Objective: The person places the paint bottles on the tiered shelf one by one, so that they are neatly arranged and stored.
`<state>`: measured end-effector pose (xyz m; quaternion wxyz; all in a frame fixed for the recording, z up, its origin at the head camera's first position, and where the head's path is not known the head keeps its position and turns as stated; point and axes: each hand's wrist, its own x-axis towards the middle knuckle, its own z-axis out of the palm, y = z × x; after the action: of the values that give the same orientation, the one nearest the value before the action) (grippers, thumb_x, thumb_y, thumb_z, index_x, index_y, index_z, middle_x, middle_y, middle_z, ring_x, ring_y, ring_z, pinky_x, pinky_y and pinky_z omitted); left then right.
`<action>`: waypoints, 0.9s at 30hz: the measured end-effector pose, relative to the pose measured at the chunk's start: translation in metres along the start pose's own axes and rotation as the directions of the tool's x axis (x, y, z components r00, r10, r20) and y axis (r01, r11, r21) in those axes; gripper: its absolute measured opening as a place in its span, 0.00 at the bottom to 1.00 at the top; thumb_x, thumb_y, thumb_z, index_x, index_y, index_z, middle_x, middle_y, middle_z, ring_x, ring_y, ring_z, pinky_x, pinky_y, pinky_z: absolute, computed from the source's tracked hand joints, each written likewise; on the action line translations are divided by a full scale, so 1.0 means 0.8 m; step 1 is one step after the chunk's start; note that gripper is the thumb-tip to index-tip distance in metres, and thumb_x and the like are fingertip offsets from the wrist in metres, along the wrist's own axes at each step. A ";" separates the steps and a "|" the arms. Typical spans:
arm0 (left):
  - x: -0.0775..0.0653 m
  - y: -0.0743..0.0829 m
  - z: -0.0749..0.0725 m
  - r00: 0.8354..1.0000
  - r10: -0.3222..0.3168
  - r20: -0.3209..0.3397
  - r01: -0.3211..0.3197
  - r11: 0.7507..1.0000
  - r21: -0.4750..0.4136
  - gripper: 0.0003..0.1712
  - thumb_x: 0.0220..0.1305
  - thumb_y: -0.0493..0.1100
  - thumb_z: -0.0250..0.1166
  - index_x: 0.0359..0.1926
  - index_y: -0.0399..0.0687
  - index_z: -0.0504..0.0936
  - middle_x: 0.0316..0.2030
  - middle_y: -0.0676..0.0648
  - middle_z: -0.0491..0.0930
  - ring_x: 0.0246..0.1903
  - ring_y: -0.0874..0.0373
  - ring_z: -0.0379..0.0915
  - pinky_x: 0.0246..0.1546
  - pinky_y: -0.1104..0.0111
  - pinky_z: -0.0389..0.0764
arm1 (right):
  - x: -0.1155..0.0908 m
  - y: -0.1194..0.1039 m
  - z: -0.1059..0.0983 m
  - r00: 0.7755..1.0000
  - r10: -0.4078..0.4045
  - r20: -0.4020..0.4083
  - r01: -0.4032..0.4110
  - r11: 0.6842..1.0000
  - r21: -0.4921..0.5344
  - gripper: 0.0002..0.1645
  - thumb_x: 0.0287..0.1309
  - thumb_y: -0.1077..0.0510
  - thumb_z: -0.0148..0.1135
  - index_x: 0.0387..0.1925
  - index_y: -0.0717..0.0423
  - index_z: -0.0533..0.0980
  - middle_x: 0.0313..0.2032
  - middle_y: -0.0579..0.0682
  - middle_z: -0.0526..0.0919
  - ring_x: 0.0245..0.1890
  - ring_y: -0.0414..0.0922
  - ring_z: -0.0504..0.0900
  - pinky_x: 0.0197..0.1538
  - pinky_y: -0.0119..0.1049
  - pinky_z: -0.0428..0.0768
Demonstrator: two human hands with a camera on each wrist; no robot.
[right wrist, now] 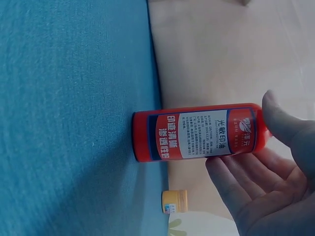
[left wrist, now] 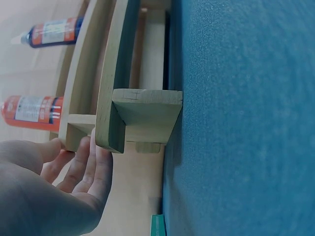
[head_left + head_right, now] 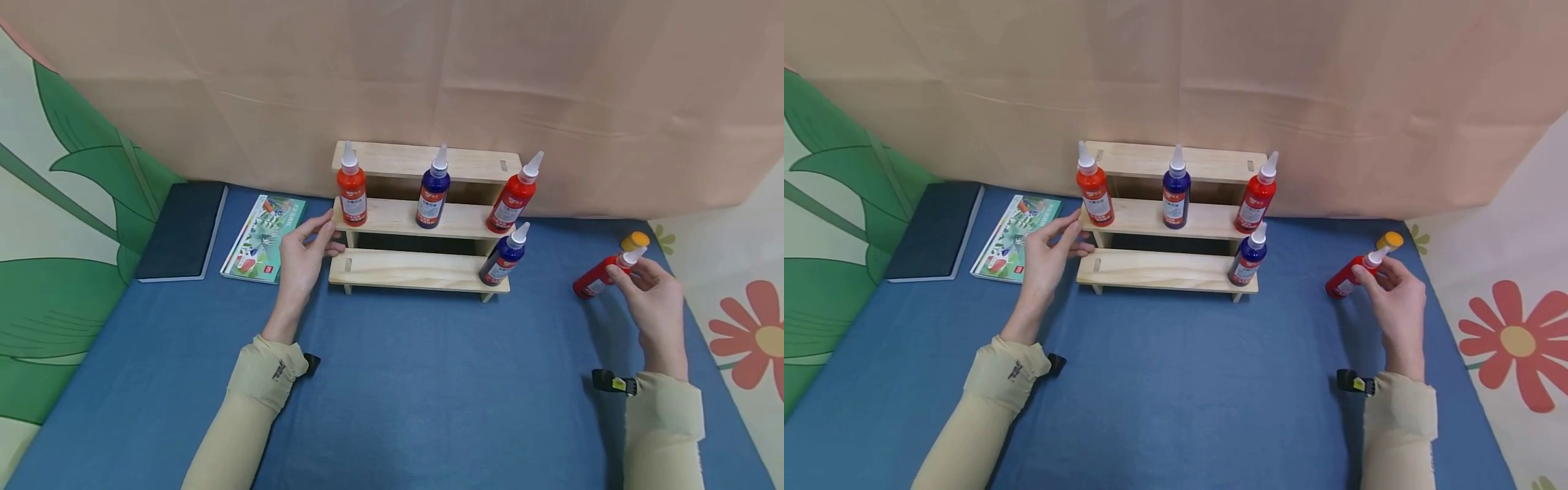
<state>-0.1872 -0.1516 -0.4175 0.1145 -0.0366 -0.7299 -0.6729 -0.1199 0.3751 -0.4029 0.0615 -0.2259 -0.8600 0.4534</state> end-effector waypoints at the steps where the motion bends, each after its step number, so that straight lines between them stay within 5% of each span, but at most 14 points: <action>1: 0.000 0.000 0.000 1.000 -0.001 0.000 0.001 1.000 -0.001 0.22 0.81 0.41 0.63 0.69 0.35 0.81 0.47 0.29 0.84 0.31 0.59 0.87 0.41 0.71 0.90 | 0.000 0.000 0.000 1.000 0.003 0.000 -0.003 1.000 -0.001 0.42 0.75 0.38 0.63 0.80 0.53 0.67 0.73 0.55 0.75 0.63 0.43 0.74 0.72 0.39 0.76; 7: 0.000 0.001 -0.001 1.000 -0.005 0.002 0.005 1.000 0.002 0.22 0.82 0.41 0.63 0.69 0.36 0.81 0.47 0.29 0.84 0.32 0.58 0.87 0.41 0.71 0.90 | 0.001 0.000 0.001 1.000 0.016 -0.003 -0.016 1.000 0.002 0.42 0.75 0.38 0.63 0.79 0.55 0.68 0.71 0.54 0.76 0.62 0.42 0.74 0.73 0.39 0.76; 14: -0.001 0.000 0.000 1.000 -0.011 -0.002 0.011 1.000 0.009 0.22 0.82 0.42 0.63 0.69 0.36 0.81 0.46 0.31 0.85 0.32 0.58 0.87 0.40 0.70 0.90 | -0.001 -0.002 0.003 0.998 0.050 -0.044 -0.048 0.998 0.045 0.39 0.72 0.40 0.67 0.77 0.51 0.72 0.60 0.39 0.81 0.56 0.35 0.75 0.67 0.30 0.78; 21: -0.001 0.002 0.001 1.000 -0.019 -0.003 0.019 1.000 0.016 0.22 0.82 0.42 0.63 0.69 0.36 0.81 0.47 0.32 0.84 0.32 0.58 0.87 0.41 0.70 0.90 | -0.006 -0.010 0.001 0.996 0.061 -0.064 -0.058 0.997 0.049 0.39 0.73 0.40 0.66 0.78 0.48 0.71 0.73 0.50 0.75 0.63 0.41 0.74 0.71 0.36 0.75; 27: 0.000 0.001 0.000 1.000 -0.017 -0.008 0.017 1.000 0.011 0.22 0.82 0.42 0.63 0.69 0.36 0.81 0.47 0.31 0.84 0.32 0.56 0.87 0.41 0.71 0.90 | -0.014 -0.024 0.001 0.992 0.053 -0.114 -0.043 0.995 0.094 0.35 0.72 0.43 0.69 0.76 0.47 0.75 0.66 0.44 0.80 0.58 0.38 0.76 0.58 0.21 0.79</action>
<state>-0.1871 -0.1515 -0.4169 0.1116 -0.0272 -0.7333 -0.6701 -0.1168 0.3605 -0.3870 0.1107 -0.2695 -0.8276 0.4798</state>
